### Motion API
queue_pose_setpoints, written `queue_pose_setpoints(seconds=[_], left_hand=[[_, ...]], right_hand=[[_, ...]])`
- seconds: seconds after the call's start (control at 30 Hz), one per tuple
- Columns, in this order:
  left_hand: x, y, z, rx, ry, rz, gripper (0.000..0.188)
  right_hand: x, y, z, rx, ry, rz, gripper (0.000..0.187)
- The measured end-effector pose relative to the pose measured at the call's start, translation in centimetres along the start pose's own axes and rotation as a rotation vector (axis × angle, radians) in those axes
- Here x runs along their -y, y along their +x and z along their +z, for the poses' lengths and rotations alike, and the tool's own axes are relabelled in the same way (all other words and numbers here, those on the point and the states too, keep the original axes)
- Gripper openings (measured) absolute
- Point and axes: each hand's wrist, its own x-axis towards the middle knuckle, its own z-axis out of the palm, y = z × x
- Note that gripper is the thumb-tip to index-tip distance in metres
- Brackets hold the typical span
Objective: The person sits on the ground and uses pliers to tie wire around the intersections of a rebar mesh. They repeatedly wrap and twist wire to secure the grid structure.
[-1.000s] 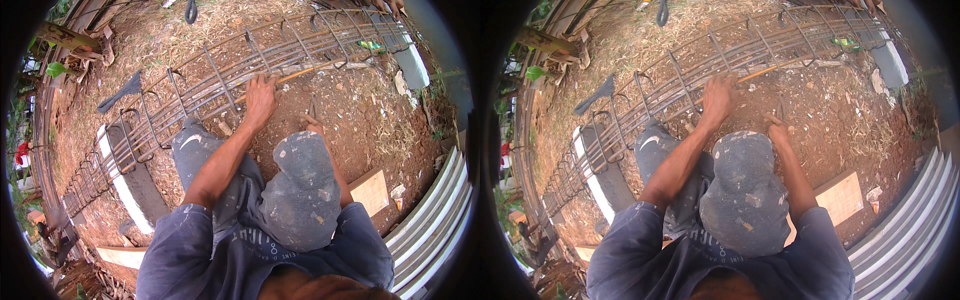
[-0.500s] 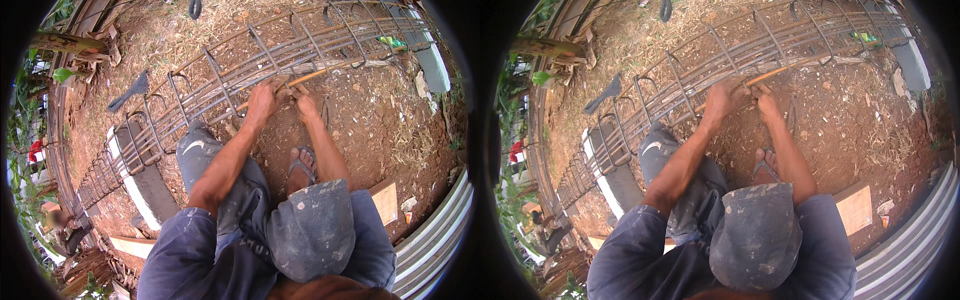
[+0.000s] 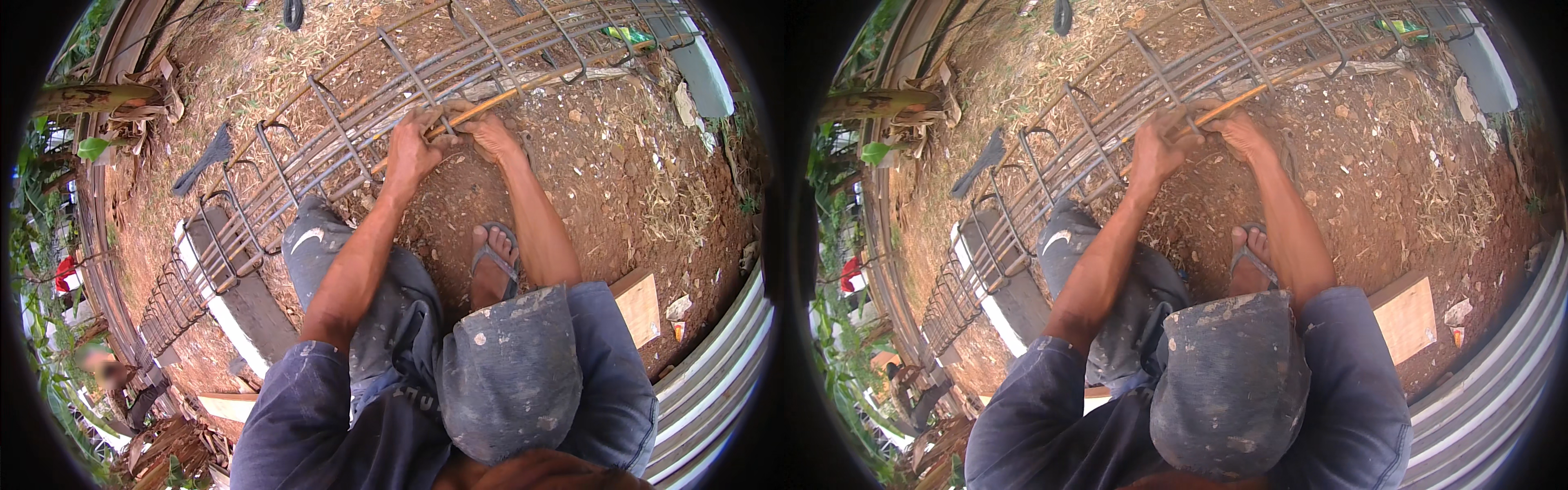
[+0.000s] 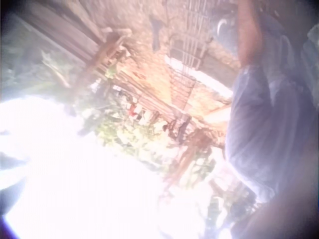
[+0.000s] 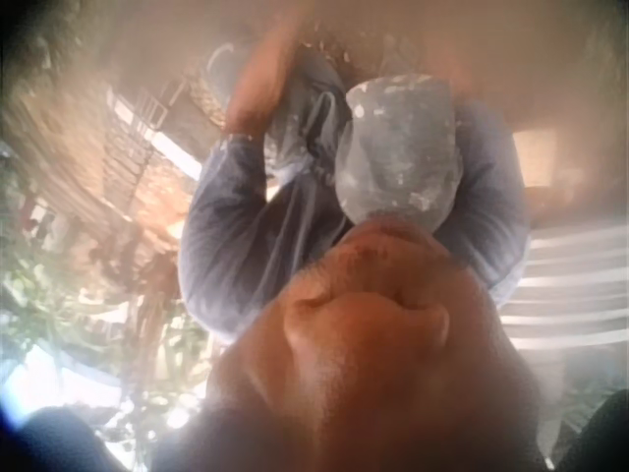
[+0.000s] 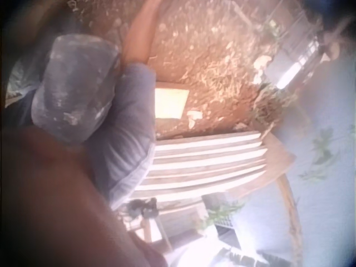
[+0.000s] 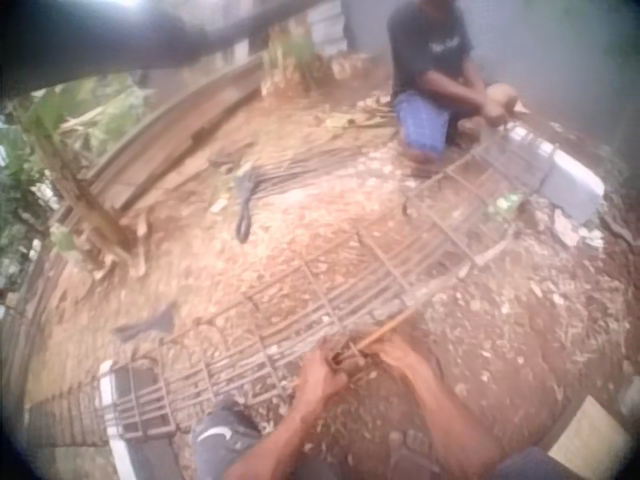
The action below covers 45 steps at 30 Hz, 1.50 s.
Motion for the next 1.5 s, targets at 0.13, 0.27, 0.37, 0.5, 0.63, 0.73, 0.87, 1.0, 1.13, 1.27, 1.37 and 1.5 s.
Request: queue_pose_setpoints(seconds=[0.13,0.27,0.37,0.5,0.63,0.73,0.87,1.0,1.13,1.27,1.37,1.5], left_hand=[[0.9,-0.6,0.6,-0.02,-0.064,-0.003,0.052],[-0.2,0.3,-0.3,0.062,-0.13,-0.039,0.048],[-0.2,0.3,-0.7,0.072,-0.148,-0.052,0.046],[0.4,0.3,-0.2,0.081,-0.11,-0.073,0.047],[0.3,0.4,-0.5,0.071,-0.218,-0.014,0.04],[-0.3,0.1,-0.6,0.119,-0.2,-0.047,0.035],[0.7,0.1,-0.2,0.123,-0.178,-0.025,0.03],[0.6,1.7,-2.4,0.299,-0.199,0.059,0.03],[0.7,0.9,-2.6,0.337,-0.382,-0.109,0.039],[-0.1,0.9,-1.6,0.372,0.119,-0.164,0.035],[-0.1,1.7,-0.9,0.373,0.368,-0.057,0.022],[0.7,1.5,-0.4,0.39,0.466,0.092,0.016]], right_hand=[[-0.4,-2.0,0.8,-0.195,-0.29,0.071,0.031],[-1.1,-2.9,0.4,-0.206,-0.391,0.036,0.025],[1.4,-2.3,2.1,-0.214,-0.48,0.078,0.025],[1.4,-2.3,1.6,-0.173,-0.395,0.063,0.024],[2.1,-2.8,0.7,-0.084,0.032,0.116,0.029],[3.8,-3.8,1.8,-0.058,0.204,0.199,0.034],[3.2,-3.3,1.7,-0.025,-0.09,0.116,0.039],[-0.3,-3.4,2.3,-0.197,-0.289,-0.185,0.033],[-1.4,-4.2,5.0,-0.444,-0.474,-0.403,0.027],[-0.9,-4.6,6.0,-0.504,-0.55,-0.27,0.025],[-1.6,-4.1,5.1,-0.404,-0.484,-0.352,0.026],[-1.2,-4.1,4.9,-0.38,-0.526,-0.422,0.02]])
